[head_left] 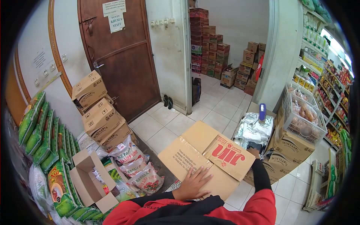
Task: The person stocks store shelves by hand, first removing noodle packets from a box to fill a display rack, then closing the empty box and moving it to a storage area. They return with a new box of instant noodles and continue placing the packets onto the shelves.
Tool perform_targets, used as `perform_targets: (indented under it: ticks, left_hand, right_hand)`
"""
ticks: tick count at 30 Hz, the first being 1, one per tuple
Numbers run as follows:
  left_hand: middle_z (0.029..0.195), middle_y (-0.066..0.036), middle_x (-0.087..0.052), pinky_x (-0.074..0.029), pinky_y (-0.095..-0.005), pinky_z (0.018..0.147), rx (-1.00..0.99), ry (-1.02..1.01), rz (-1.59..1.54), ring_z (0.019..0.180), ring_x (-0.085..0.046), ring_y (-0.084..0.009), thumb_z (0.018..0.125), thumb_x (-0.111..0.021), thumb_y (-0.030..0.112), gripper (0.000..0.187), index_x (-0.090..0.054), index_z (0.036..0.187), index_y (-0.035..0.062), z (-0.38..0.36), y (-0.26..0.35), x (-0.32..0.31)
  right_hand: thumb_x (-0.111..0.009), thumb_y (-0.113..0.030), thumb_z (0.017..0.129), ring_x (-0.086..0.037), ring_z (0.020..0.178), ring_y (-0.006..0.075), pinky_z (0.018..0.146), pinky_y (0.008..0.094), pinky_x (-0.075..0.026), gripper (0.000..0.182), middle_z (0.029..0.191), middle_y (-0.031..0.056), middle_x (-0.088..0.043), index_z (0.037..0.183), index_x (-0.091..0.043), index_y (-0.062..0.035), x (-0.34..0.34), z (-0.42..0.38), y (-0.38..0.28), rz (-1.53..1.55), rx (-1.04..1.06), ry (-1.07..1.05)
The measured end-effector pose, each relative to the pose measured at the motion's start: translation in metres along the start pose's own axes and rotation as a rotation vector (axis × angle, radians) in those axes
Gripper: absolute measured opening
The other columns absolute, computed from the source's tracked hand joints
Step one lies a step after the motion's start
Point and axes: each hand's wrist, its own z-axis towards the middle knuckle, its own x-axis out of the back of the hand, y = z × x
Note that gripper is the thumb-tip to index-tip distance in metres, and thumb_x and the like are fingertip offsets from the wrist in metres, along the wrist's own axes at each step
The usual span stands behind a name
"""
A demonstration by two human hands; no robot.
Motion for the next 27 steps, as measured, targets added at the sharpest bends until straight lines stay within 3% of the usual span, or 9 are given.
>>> perform_targets:
  ticks: [2, 6, 8, 11, 15, 16, 20, 23, 27]
  left_hand:
    - [0.141, -0.015, -0.036, -0.024, -0.0551, 0.104, -0.001, 0.073, 0.013, 0.131, -0.033, -0.0322, 0.083, -0.051, 0.055, 0.065, -0.046, 0.132, 0.0121, -0.005, 0.004, -0.002]
    - [0.135, -0.016, -0.044, -0.034, -0.0472, 0.101, -0.048, 0.168, -0.097, 0.124, -0.044, -0.0316, 0.078, -0.059, 0.051, 0.062, -0.053, 0.126, 0.0112, -0.005, -0.004, -0.007]
    - [0.129, -0.015, -0.051, -0.042, -0.04, 0.096, -0.114, 0.253, -0.112, 0.116, -0.052, -0.0299, 0.074, -0.065, 0.044, 0.058, -0.057, 0.12, 0.0093, -0.002, -0.008, -0.007]
    - [0.127, -0.014, -0.053, -0.043, -0.0379, 0.096, -0.203, 0.243, -0.125, 0.113, -0.054, -0.029, 0.074, -0.064, 0.039, 0.056, -0.057, 0.119, 0.0074, -0.004, -0.022, -0.011]
    - [0.128, -0.012, -0.053, -0.043, -0.0377, 0.097, -0.28, 0.2, -0.199, 0.115, -0.054, -0.0273, 0.074, -0.065, 0.036, 0.055, -0.057, 0.118, 0.0058, -0.002, -0.043, 0.001]
    - [0.126, -0.01, -0.055, -0.044, -0.0369, 0.096, -0.294, 0.211, -0.23, 0.114, -0.054, -0.0262, 0.073, -0.065, 0.033, 0.051, -0.058, 0.117, 0.0069, -0.001, -0.052, -0.001]
    - [0.117, -0.006, -0.061, -0.046, -0.0339, 0.091, -0.304, 0.149, -0.374, 0.11, -0.057, -0.0223, 0.075, -0.064, 0.03, 0.035, -0.064, 0.104, 0.0102, 0.005, -0.097, 0.001]
    - [0.11, -0.005, -0.064, -0.049, -0.0337, 0.084, -0.274, 0.104, -0.577, 0.102, -0.061, -0.0228, 0.077, -0.063, 0.028, 0.03, -0.067, 0.099, 0.0084, 0.019, -0.134, -0.002]
    - [0.108, -0.008, -0.065, -0.048, -0.0347, 0.085, -0.106, -0.256, -0.452, 0.102, -0.061, -0.0233, 0.081, -0.062, 0.032, 0.031, -0.067, 0.098, 0.0065, 0.036, -0.142, 0.033]
  right_hand:
    - [-0.058, -0.037, 0.078, -0.056, 0.103, 0.0263, 0.087, 0.051, -0.043, 0.03, 0.092, 0.0089, -0.065, 0.088, -0.069, -0.0108, 0.024, -0.025, 0.005, -0.261, -0.028, 0.1]
    - [-0.066, -0.037, 0.071, -0.053, 0.101, 0.025, 0.097, 0.0544, -0.034, 0.029, 0.087, 0.0078, -0.064, 0.078, -0.068, -0.0092, 0.088, -0.104, 0.014, -0.072, -0.09, -0.045]
    - [-0.071, -0.033, 0.067, -0.052, 0.101, 0.0256, 0.105, 0.0551, -0.025, 0.027, 0.088, 0.0077, -0.063, 0.08, -0.067, -0.0095, 0.089, -0.123, 0.015, -0.107, 0.195, 0.269]
    - [-0.072, -0.032, 0.067, -0.052, 0.1, 0.0265, 0.107, 0.0567, -0.022, 0.03, 0.089, 0.0085, -0.062, 0.084, -0.066, -0.0074, 0.067, -0.122, 0.022, -0.07, 0.171, 0.29]
    - [-0.069, -0.025, 0.07, -0.052, 0.102, 0.0281, 0.108, 0.0487, -0.024, 0.027, 0.094, 0.01, -0.062, 0.088, -0.065, -0.006, 0.058, -0.142, 0.023, -0.103, 0.219, 0.296]
    - [-0.069, -0.023, 0.069, -0.054, 0.1, 0.0299, 0.102, 0.0439, -0.034, 0.027, 0.095, 0.012, -0.062, 0.089, -0.065, -0.0053, 0.059, -0.153, 0.019, -0.146, 0.198, 0.261]
    - [-0.071, -0.021, 0.066, -0.057, 0.092, 0.03, 0.076, 0.0421, -0.046, 0.024, 0.089, 0.0133, -0.062, 0.082, -0.064, -0.0052, 0.06, -0.21, -0.01, -0.032, 0.095, 0.285]
    - [-0.069, -0.022, 0.068, -0.059, 0.083, 0.0315, 0.073, 0.0438, -0.047, 0.023, 0.082, 0.0125, -0.06, 0.079, -0.058, -0.0051, 0.059, -0.253, -0.045, -0.002, 0.016, 0.254]
    - [-0.069, -0.031, 0.073, -0.06, 0.062, 0.0309, 0.055, 0.0421, -0.047, 0.026, 0.063, 0.0123, -0.059, 0.07, -0.059, -0.0078, 0.08, -0.311, -0.084, 0.211, 0.122, 0.178]
